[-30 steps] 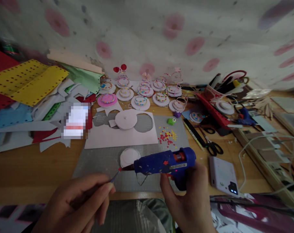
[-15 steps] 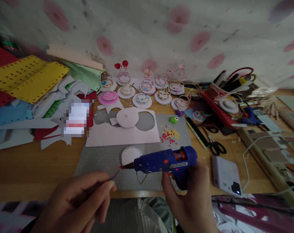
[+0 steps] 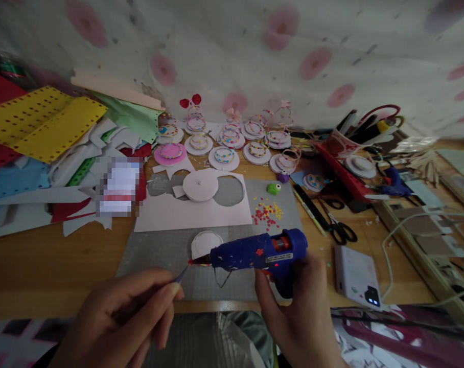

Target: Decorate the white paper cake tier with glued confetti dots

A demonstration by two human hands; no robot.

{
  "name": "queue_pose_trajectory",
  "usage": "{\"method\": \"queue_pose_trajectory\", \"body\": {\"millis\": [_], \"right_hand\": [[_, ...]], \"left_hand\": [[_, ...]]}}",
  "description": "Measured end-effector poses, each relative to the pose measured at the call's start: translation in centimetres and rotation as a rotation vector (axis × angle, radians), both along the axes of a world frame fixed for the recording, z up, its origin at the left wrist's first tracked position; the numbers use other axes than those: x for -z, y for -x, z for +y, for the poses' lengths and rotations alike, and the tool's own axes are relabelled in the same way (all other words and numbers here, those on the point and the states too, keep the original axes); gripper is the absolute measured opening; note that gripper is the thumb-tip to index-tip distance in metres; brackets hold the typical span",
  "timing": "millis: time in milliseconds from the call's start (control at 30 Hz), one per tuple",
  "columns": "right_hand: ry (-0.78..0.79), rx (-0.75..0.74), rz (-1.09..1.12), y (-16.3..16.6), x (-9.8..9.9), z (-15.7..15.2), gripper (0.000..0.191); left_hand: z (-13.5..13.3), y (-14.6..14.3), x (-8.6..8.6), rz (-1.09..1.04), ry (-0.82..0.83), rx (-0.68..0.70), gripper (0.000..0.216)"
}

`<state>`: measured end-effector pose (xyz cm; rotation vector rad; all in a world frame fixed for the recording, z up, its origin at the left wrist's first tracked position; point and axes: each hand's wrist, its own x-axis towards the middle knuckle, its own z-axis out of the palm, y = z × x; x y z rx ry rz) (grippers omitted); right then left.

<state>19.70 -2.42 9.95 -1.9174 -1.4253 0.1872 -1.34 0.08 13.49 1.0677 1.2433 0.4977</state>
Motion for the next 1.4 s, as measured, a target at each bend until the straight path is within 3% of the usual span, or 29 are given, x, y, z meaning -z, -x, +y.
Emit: {"method": "queue_pose_trajectory", "body": {"millis": [933,1067,1167,1400], "right_hand": [[0.049,-0.057,-0.05,-0.3,-0.2,0.1,0.021],[0.017,-0.038,0.108,-0.5,0.5,-0.2,0.02],[0.015,-0.041,0.337,-1.0,0.9,-0.1,0.032],[0.288,-0.049,0.474,-1.9,0.5,1.2,0.02]], "left_hand": [[0.2,-0.3,0.1,-0.009,0.025,-0.033,0.029],[0.3,-0.3,0.2,-0.011,0.043,-0.037,0.031],[0.4,-0.2,0.4,-0.005,0.061,-0.046,0.03],[0.7,0.0,1.1,0.016,0.065,-0.016,0.032]]}}
